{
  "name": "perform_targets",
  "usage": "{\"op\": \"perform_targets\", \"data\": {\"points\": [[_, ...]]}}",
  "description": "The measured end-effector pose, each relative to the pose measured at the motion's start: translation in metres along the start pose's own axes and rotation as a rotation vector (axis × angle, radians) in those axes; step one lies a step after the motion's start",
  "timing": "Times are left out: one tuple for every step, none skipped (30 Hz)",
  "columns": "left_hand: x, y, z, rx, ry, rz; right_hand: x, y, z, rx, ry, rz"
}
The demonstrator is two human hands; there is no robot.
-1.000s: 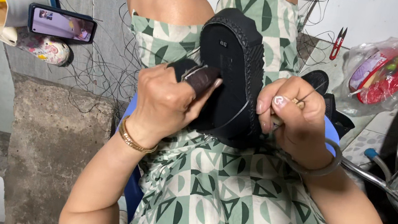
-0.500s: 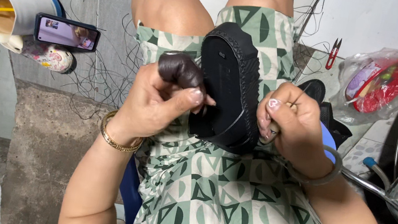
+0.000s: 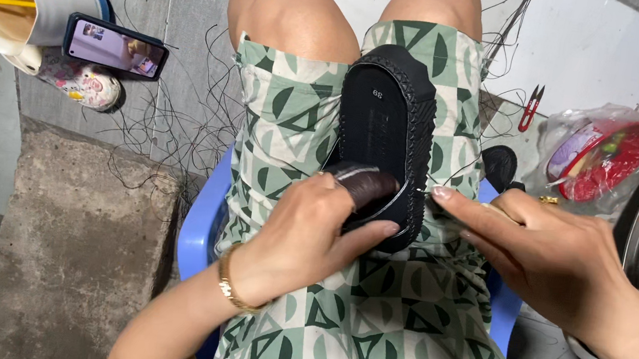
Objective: The person sits on a blue plastic chair and sews a black slip-on shoe resting on their lap. They use a needle and thread to stitch the shoe's sole to the upper, repeatedly pulling the thread tight. A smartphone is visible on the floor nearby.
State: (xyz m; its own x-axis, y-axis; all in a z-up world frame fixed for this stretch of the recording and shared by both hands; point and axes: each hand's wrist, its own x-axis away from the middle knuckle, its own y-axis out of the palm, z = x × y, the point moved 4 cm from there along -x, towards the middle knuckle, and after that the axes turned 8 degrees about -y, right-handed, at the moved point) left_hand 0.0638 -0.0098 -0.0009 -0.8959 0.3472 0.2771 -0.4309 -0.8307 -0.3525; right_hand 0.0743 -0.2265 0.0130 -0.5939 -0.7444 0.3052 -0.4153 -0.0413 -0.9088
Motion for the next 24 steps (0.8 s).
{"op": "perform_targets", "data": {"points": [[0.0, 0.003, 0.0, 0.0, 0.002, 0.002, -0.002, 0.0, 0.002, 0.003, -0.001, 0.001], [0.001, 0.006, -0.001, -0.011, -0.02, 0.024, -0.003, -0.001, 0.002, -0.027, -0.036, 0.017], [0.002, 0.008, -0.002, -0.023, -0.042, 0.046, -0.004, -0.002, 0.001, -0.056, -0.071, 0.033], [0.003, 0.009, -0.003, -0.026, -0.044, 0.043, -0.004, -0.002, 0.001, -0.06, -0.07, 0.035], [0.004, 0.011, -0.005, -0.039, -0.073, 0.04, -0.005, -0.001, 0.0, -0.072, -0.067, 0.03], [0.003, 0.011, -0.007, -0.053, -0.1, 0.038, -0.007, -0.002, 0.0, -0.082, -0.063, 0.026], [0.003, 0.011, -0.007, -0.057, -0.101, 0.037, -0.007, -0.001, 0.001, -0.085, -0.063, 0.03], [0.003, 0.011, -0.007, -0.051, -0.1, 0.044, -0.007, -0.001, 0.001, -0.09, -0.059, 0.033], [0.003, 0.011, -0.007, -0.046, -0.099, 0.051, -0.007, 0.0, 0.001, -0.096, -0.055, 0.036], [0.002, 0.012, -0.007, -0.048, -0.099, 0.049, -0.008, -0.002, 0.0, -0.097, -0.055, 0.037], [0.002, 0.012, -0.007, -0.056, -0.097, 0.059, -0.01, -0.004, 0.0, -0.058, -0.04, 0.007], [0.002, 0.012, -0.007, -0.063, -0.095, 0.068, -0.011, -0.005, 0.0, -0.019, -0.026, -0.026], [0.003, 0.014, -0.005, -0.062, -0.096, 0.067, -0.011, -0.009, -0.001, -0.021, -0.025, -0.027], [0.004, 0.018, -0.003, -0.021, -0.095, 0.013, -0.01, -0.009, 0.001, 0.032, 0.01, -0.108], [0.005, 0.022, -0.001, 0.021, -0.093, -0.041, -0.009, -0.009, 0.002, 0.085, 0.047, -0.189], [0.007, 0.024, 0.004, 0.024, -0.093, -0.038, -0.011, -0.012, 0.005, 0.088, 0.045, -0.19], [0.008, 0.027, 0.009, -0.011, -0.123, -0.064, -0.013, -0.012, 0.006, 0.085, 0.018, -0.274], [0.01, 0.029, 0.013, -0.044, -0.154, -0.086, -0.017, -0.013, 0.008, 0.085, -0.012, -0.36], [0.009, 0.032, 0.017, -0.04, -0.154, -0.077, -0.02, -0.008, 0.014, 0.092, -0.018, -0.362], [0.01, 0.04, 0.019, -0.145, -0.21, -0.18, -0.024, -0.003, 0.019, 0.005, -0.067, -0.352], [0.011, 0.047, 0.019, -0.25, -0.267, -0.284, -0.028, 0.001, 0.023, -0.083, -0.115, -0.343], [0.014, 0.053, 0.018, -0.24, -0.269, -0.265, -0.032, 0.001, 0.023, -0.068, -0.129, -0.349], [0.016, 0.052, 0.021, -0.323, -0.177, -0.065, -0.036, -0.001, 0.02, -0.187, -0.193, -0.272], [0.02, 0.052, 0.024, -0.402, -0.086, 0.131, -0.039, -0.003, 0.017, -0.312, -0.256, -0.197]]}}
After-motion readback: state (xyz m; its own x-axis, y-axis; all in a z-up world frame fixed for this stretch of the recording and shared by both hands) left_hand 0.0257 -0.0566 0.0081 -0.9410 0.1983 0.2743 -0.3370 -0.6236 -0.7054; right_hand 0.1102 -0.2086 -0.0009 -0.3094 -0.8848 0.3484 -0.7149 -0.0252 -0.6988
